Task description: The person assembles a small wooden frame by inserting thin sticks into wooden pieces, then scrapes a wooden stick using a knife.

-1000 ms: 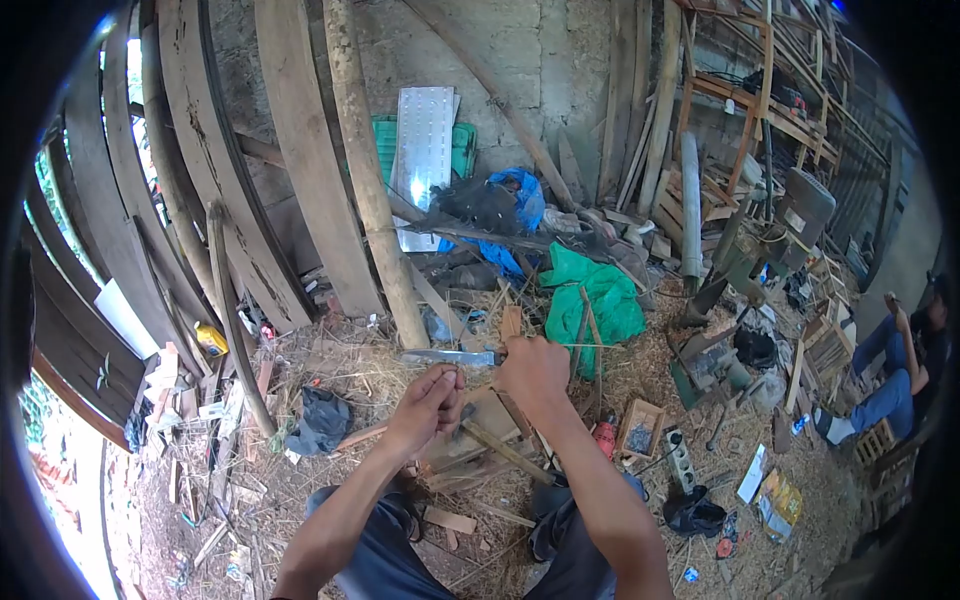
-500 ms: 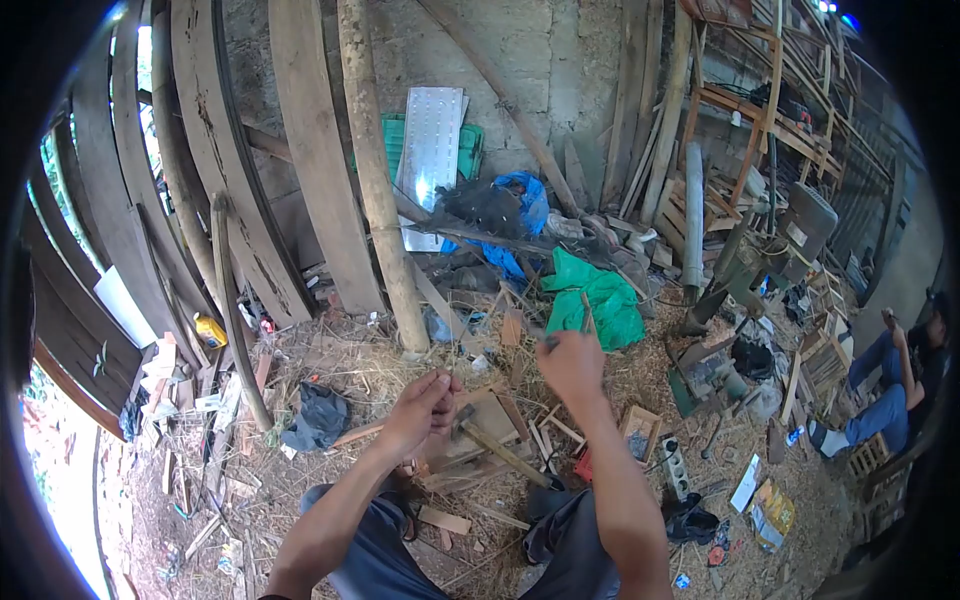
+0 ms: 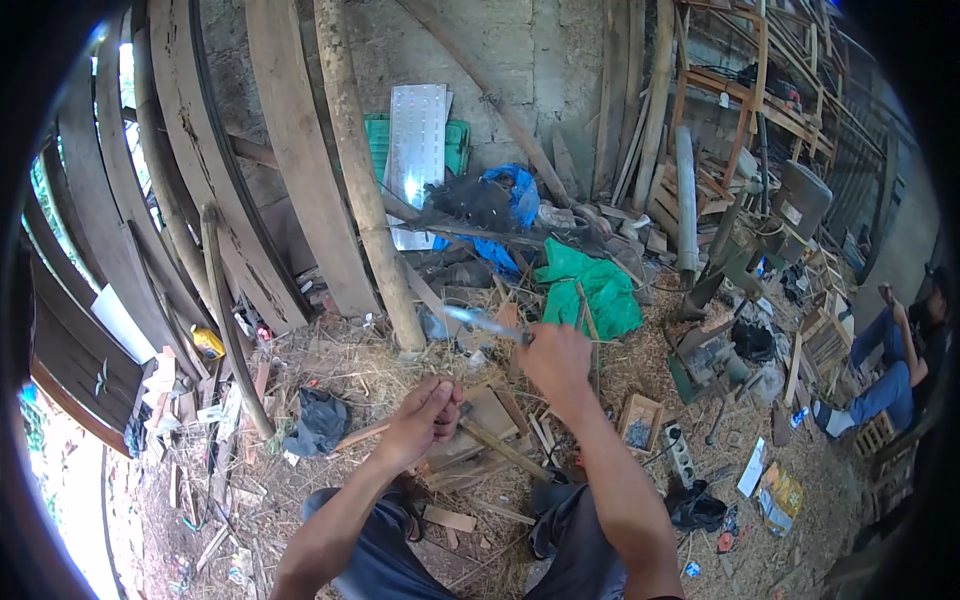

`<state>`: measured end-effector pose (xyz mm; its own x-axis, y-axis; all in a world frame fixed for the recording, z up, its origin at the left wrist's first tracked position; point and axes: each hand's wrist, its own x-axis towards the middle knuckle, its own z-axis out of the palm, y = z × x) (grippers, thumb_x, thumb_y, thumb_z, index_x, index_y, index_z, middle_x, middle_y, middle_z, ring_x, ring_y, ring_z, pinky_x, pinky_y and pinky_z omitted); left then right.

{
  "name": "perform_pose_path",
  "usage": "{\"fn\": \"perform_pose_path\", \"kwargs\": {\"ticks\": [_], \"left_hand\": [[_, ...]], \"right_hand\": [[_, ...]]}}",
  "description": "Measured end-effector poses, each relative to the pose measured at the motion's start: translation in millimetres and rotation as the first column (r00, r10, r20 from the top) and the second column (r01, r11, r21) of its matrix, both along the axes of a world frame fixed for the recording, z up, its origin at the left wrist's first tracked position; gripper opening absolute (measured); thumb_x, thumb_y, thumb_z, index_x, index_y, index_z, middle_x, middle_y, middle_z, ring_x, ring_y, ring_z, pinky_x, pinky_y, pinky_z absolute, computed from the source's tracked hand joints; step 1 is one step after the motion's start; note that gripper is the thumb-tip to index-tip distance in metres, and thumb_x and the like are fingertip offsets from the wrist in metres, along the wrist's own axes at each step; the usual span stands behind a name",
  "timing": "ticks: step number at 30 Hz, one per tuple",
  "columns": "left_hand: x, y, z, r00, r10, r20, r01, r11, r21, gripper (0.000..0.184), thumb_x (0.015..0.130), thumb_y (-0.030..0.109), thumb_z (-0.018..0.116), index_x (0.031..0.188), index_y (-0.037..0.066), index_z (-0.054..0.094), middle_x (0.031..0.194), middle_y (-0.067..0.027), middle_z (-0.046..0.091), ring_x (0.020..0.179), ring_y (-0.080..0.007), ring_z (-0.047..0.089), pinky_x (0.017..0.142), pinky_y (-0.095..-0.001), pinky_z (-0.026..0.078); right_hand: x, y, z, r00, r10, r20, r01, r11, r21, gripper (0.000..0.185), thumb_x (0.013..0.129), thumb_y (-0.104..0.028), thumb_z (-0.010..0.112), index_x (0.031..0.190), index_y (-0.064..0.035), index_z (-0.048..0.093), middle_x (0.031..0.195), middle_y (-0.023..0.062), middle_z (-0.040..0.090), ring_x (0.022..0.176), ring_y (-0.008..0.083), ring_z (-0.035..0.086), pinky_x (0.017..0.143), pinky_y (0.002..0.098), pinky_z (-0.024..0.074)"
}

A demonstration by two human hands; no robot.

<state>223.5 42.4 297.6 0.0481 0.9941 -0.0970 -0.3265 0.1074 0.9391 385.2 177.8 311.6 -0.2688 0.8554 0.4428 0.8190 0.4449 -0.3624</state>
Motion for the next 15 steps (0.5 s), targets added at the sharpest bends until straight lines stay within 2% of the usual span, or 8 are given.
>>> {"fn": "perform_pose_path", "kwargs": {"ticks": [1, 3, 5, 10, 11, 13, 15], "left_hand": [[0, 3, -2, 0.999, 0.01, 0.047, -0.011, 1.0, 0.008, 0.023, 0.102, 0.028, 0.038, 0.093, 0.008, 0.044, 0.062, 0.0042, 0.024, 0.051, -0.0073, 0.024, 0.047, -0.0229, 0.024], [0, 5, -3, 0.995, 0.023, 0.096, -0.024, 1.0, 0.012, 0.023, 0.102, 0.028, 0.038, 0.093, 0.008, 0.044, 0.062, 0.0043, 0.024, 0.051, -0.0072, 0.024, 0.047, -0.023, 0.024], [-2, 5, -3, 0.984, -0.005, 0.176, -0.001, 0.999, 0.038, 0.023, 0.102, 0.029, 0.038, 0.092, 0.008, 0.044, 0.062, 0.0045, 0.023, 0.052, -0.0074, 0.023, 0.048, -0.0235, 0.023], [-1, 1, -3, 0.979, -0.023, 0.204, 0.012, 0.998, 0.056, 0.021, 0.102, 0.026, 0.039, 0.093, 0.008, 0.045, 0.063, 0.0051, 0.024, 0.051, -0.0065, 0.021, 0.046, -0.023, 0.019], [0, 3, -5, 0.982, -0.023, 0.187, 0.012, 0.998, 0.061, 0.021, 0.102, 0.026, 0.039, 0.092, 0.008, 0.045, 0.063, 0.0051, 0.024, 0.051, -0.0066, 0.021, 0.046, -0.0231, 0.019], [-1, 3, -2, 0.974, -0.028, 0.225, 0.019, 0.999, 0.042, 0.021, 0.102, 0.026, 0.04, 0.092, 0.008, 0.046, 0.063, 0.0051, 0.024, 0.051, -0.0066, 0.021, 0.046, -0.0231, 0.019], [-4, 2, 0, 0.968, -0.032, 0.25, 0.031, 0.999, 0.008, 0.021, 0.102, 0.026, 0.04, 0.092, 0.008, 0.046, 0.063, 0.0051, 0.023, 0.051, -0.0067, 0.021, 0.046, -0.0231, 0.019]], "right_hand": [[-3, -5, -4, 1.0, 0.001, 0.007, -0.001, 1.0, 0.004, 0.011, 0.068, -0.017, 0.065, 0.073, -0.0091, 0.07, 0.069, 0.0161, 0.065, 0.067, 0.0339, 0.065, 0.064, 0.0443, 0.0522], [-15, -24, -19, 0.961, 0.268, 0.071, -0.271, 0.962, 0.035, 0.011, 0.068, -0.016, 0.065, 0.073, -0.0091, 0.07, 0.067, 0.0165, 0.065, 0.064, 0.0342, 0.065, 0.063, 0.0443, 0.0523], [-20, -27, -15, 0.971, 0.23, 0.067, -0.232, 0.972, 0.031, 0.01, 0.068, -0.016, 0.065, 0.073, -0.009, 0.07, 0.066, 0.0167, 0.064, 0.064, 0.0341, 0.065, 0.062, 0.0444, 0.0522], [-7, -7, -3, 0.997, 0.081, 0.02, -0.082, 0.995, 0.059, 0.01, 0.07, -0.017, 0.064, 0.072, -0.0096, 0.071, 0.064, 0.0184, 0.064, 0.064, 0.0349, 0.065, 0.062, 0.0448, 0.0519], [-9, -11, -4, 0.997, 0.079, 0.023, -0.081, 0.995, 0.064, 0.01, 0.07, -0.017, 0.064, 0.072, -0.0096, 0.071, 0.064, 0.0184, 0.064, 0.064, 0.0349, 0.065, 0.062, 0.0448, 0.0519], [-14, -23, -9, 0.973, 0.22, 0.062, -0.221, 0.975, 0.004, 0.01, 0.069, -0.017, 0.065, 0.071, -0.0091, 0.071, 0.064, 0.0191, 0.063, 0.064, 0.0359, 0.065, 0.061, 0.0441, 0.0519], [-16, -21, -10, 0.971, 0.232, 0.065, -0.234, 0.972, 0.022, 0.01, 0.069, -0.018, 0.066, 0.071, -0.0091, 0.071, 0.064, 0.019, 0.063, 0.064, 0.0357, 0.065, 0.06, 0.0441, 0.0519]]}}
